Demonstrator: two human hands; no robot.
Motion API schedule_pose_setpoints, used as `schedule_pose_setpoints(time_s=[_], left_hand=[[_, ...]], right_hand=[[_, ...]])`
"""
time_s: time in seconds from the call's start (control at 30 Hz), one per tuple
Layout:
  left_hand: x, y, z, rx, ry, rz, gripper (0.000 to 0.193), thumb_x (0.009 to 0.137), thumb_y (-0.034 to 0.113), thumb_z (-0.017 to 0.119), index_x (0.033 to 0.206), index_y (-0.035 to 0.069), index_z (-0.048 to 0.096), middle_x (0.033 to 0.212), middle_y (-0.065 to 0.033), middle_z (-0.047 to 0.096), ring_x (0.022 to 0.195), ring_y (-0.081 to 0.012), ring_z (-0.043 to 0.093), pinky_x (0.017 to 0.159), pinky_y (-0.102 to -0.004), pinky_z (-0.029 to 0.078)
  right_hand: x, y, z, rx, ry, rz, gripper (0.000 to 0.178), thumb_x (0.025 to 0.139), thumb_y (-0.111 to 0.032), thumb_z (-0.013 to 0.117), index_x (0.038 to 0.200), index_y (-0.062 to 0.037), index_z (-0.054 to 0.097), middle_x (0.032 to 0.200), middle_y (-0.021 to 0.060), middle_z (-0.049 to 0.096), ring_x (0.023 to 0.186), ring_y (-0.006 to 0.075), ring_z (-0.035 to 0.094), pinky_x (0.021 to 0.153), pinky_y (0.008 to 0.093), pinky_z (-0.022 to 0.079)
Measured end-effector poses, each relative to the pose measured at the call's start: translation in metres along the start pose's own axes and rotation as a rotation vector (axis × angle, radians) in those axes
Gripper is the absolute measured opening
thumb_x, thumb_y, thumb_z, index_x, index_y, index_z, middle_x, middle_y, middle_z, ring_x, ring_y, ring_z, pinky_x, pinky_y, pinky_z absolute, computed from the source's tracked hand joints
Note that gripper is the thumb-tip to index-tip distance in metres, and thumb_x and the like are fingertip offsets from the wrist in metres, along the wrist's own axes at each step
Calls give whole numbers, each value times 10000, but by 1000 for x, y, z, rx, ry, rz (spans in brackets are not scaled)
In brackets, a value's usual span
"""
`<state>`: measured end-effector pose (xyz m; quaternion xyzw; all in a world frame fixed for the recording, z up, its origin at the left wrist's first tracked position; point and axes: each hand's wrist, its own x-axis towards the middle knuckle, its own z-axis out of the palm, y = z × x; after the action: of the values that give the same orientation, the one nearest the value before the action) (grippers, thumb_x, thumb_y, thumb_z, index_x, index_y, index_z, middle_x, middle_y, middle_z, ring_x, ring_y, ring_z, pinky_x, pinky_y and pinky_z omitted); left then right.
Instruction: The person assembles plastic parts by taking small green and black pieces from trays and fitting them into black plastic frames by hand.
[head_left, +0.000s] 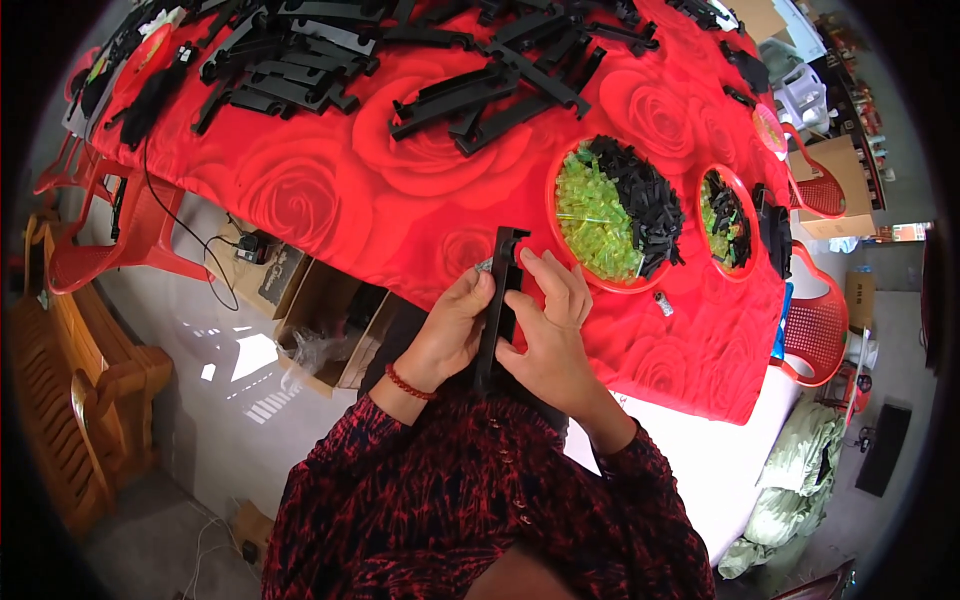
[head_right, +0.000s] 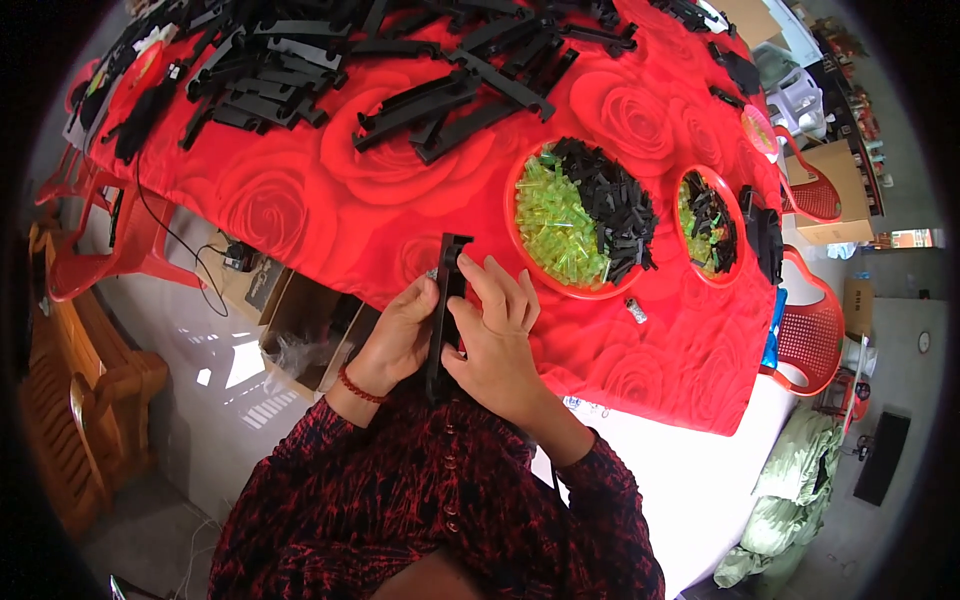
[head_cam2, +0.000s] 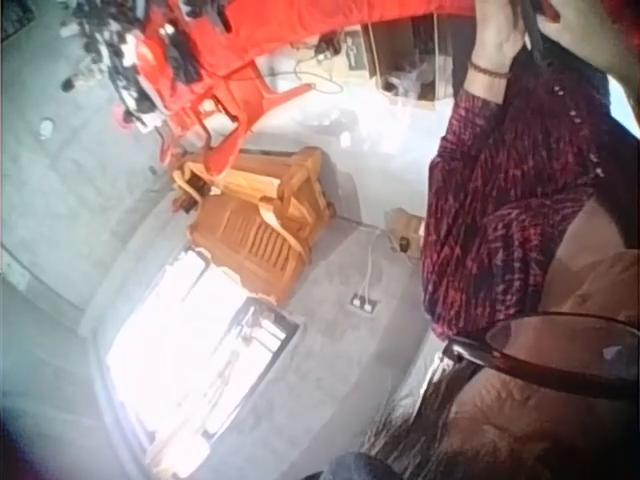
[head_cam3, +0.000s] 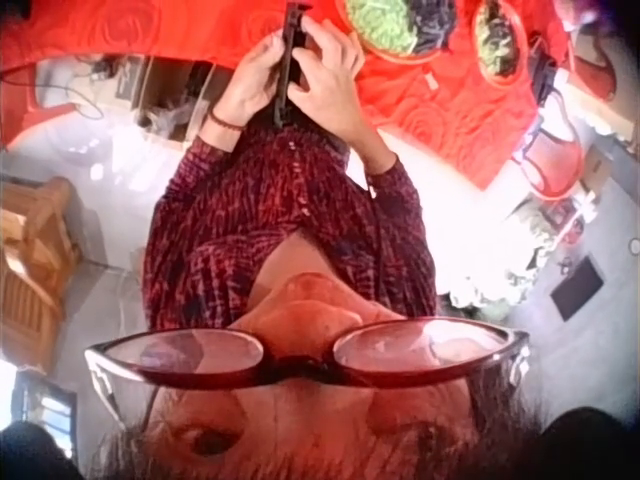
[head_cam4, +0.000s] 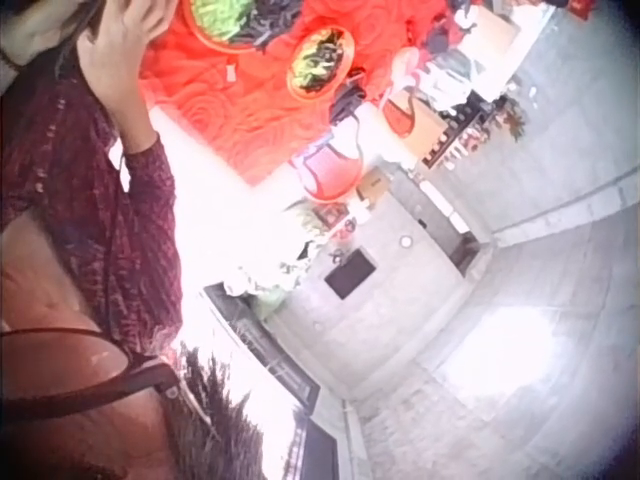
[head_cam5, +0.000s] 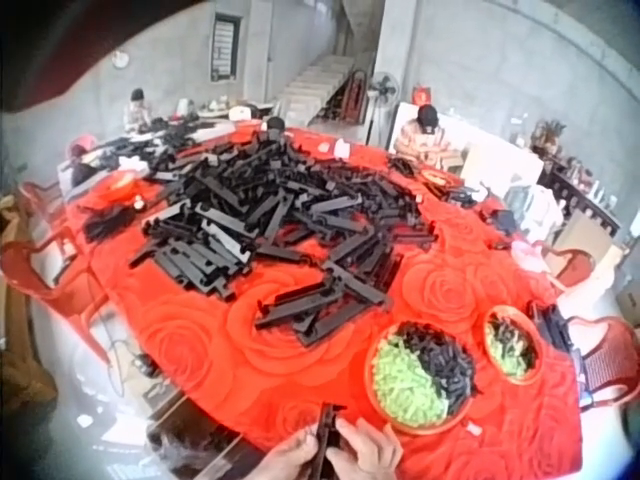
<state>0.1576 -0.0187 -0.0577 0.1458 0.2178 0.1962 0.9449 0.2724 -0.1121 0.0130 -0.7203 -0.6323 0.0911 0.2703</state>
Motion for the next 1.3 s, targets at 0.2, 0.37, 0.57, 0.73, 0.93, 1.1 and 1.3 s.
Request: schedule_pose_setpoints(time_s=[0.2, 0.37, 0.57, 0.73, 0.93, 1.1, 1.3], left_hand=[[0, -1, -2, -15, -24, 21, 349, 1036, 305, 488, 1303, 81, 511, 1119, -9, 610, 1002, -102, 605, 891, -278, 529], [0, -3, -5, -1, 12, -1, 355, 1037, 302, 489, 1312, 79, 502, 1071, 6, 601, 973, -84, 601, 844, -250, 532], [1, -4, -9, 29, 28, -14, 372, 1038, 315, 489, 1319, 72, 491, 1068, 8, 594, 956, -79, 598, 820, -241, 528], [3, -4, -6, 10, -6, 12, 393, 1040, 312, 481, 1337, 55, 477, 1144, -27, 600, 1020, -112, 606, 883, -278, 533], [6, -6, -11, -14, 8, -19, 392, 1042, 307, 479, 1340, 52, 477, 1156, -29, 600, 1027, -114, 605, 885, -281, 536], [9, -10, -19, -33, 10, -27, 380, 1043, 309, 476, 1325, 54, 490, 1147, -23, 601, 994, -104, 610, 861, -266, 542], [4, -7, -15, -55, -3, -35, 371, 1041, 310, 477, 1311, 57, 499, 1116, -18, 602, 977, -97, 618, 844, -269, 552]], right_hand=[[-2, 3, 6, 7, 12, -15, 433, 677, -114, 747, 1074, -40, 592, 1492, 95, 308, 1396, 378, 254, 1138, 617, 166], [-5, 4, 6, 5, 5, -14, 444, 677, -112, 747, 1087, -41, 591, 1489, 97, 310, 1395, 383, 254, 1139, 619, 164], [-6, 6, 10, 15, -1, -4, 414, 692, -117, 737, 1074, -34, 601, 1487, 103, 326, 1398, 389, 256, 1144, 615, 158], [-5, 6, 10, 6, 6, -6, 388, 696, -117, 736, 1047, -27, 599, 1494, 100, 326, 1404, 385, 253, 1143, 607, 168], [-3, 4, 11, -17, -11, 2, 383, 678, -89, 724, 1027, -5, 591, 1488, 100, 334, 1401, 370, 267, 1141, 606, 175], [-3, 4, 14, -11, -3, 3, 379, 671, -84, 720, 1016, 2, 588, 1484, 105, 341, 1396, 364, 279, 1138, 606, 182], [-4, 2, 17, -18, -20, 3, 382, 667, -85, 719, 1015, 3, 588, 1485, 105, 342, 1395, 366, 281, 1136, 603, 188]])
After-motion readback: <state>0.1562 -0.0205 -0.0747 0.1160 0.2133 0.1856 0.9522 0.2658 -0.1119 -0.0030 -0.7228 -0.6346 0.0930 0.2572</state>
